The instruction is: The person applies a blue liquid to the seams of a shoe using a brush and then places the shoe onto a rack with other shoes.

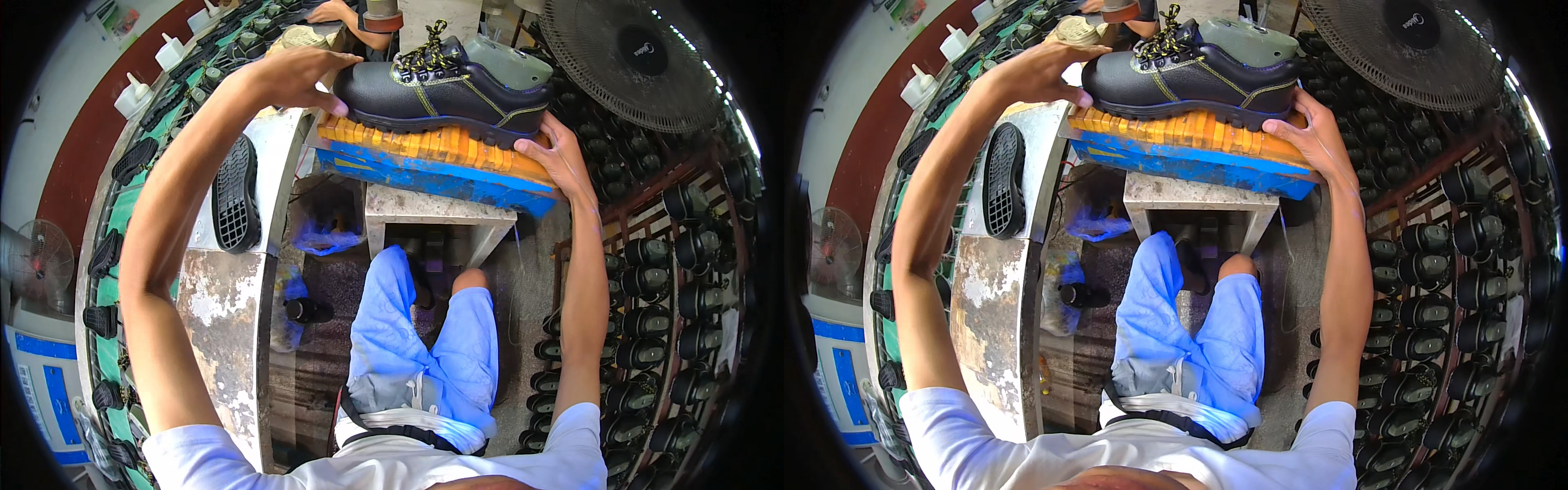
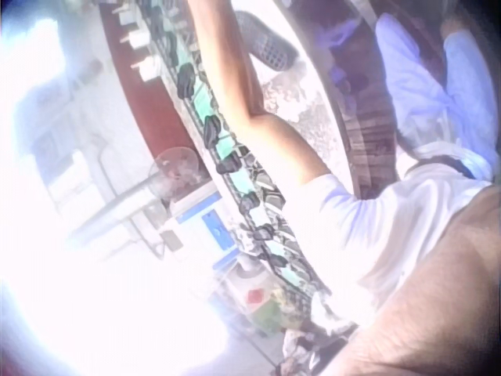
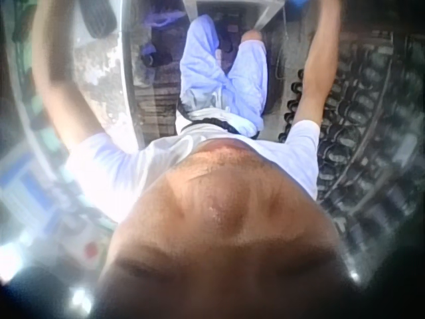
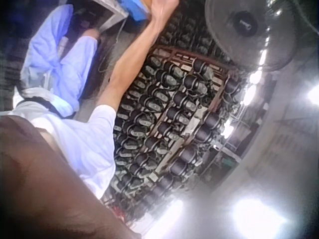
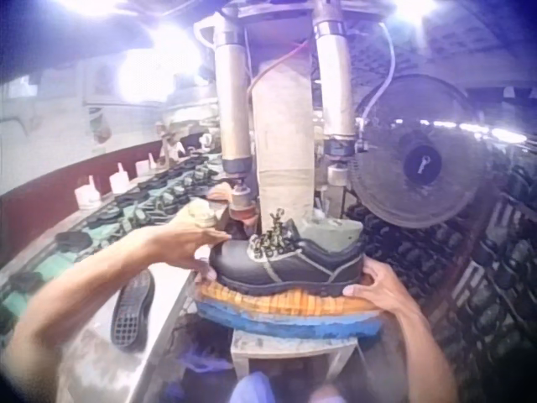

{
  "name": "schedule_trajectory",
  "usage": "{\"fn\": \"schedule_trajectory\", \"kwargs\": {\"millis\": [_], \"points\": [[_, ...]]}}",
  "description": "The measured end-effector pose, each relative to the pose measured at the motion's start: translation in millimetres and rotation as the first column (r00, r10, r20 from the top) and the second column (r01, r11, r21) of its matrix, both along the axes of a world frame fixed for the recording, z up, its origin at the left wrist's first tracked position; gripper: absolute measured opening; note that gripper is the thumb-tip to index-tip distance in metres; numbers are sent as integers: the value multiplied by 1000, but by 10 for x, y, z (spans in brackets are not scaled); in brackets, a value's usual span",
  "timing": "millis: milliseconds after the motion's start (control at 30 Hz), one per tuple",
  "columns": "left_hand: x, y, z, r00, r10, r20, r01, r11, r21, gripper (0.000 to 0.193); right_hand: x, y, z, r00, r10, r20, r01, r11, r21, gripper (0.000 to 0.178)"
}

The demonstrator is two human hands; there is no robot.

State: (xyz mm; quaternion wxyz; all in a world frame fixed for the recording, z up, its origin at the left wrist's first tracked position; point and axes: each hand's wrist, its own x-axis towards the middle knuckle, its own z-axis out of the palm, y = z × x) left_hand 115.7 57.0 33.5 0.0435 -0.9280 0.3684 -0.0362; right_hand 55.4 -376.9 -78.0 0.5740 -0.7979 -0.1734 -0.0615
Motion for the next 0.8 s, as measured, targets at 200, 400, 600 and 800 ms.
{"fn": "schedule_trajectory", "kwargs": {"millis": [200,400,600,800], "points": [[3,-615,-267,991,-3,135,31,978,-204,100,44,-17,-14,998,23,52,-22,999,-28,76],[-56,-640,-481,981,45,188,40,904,-426,94,14,-47,-21,995,21,98,-18,1000,-24,73],[-16,-590,-520,979,26,200,70,885,-460,98,-2,14,-49,995,16,103,-13,999,-29,71],[12,-656,-315,997,-23,71,48,921,-387,93,-5,-19,-72,993,19,115,-17,1000,-21,73]]}}
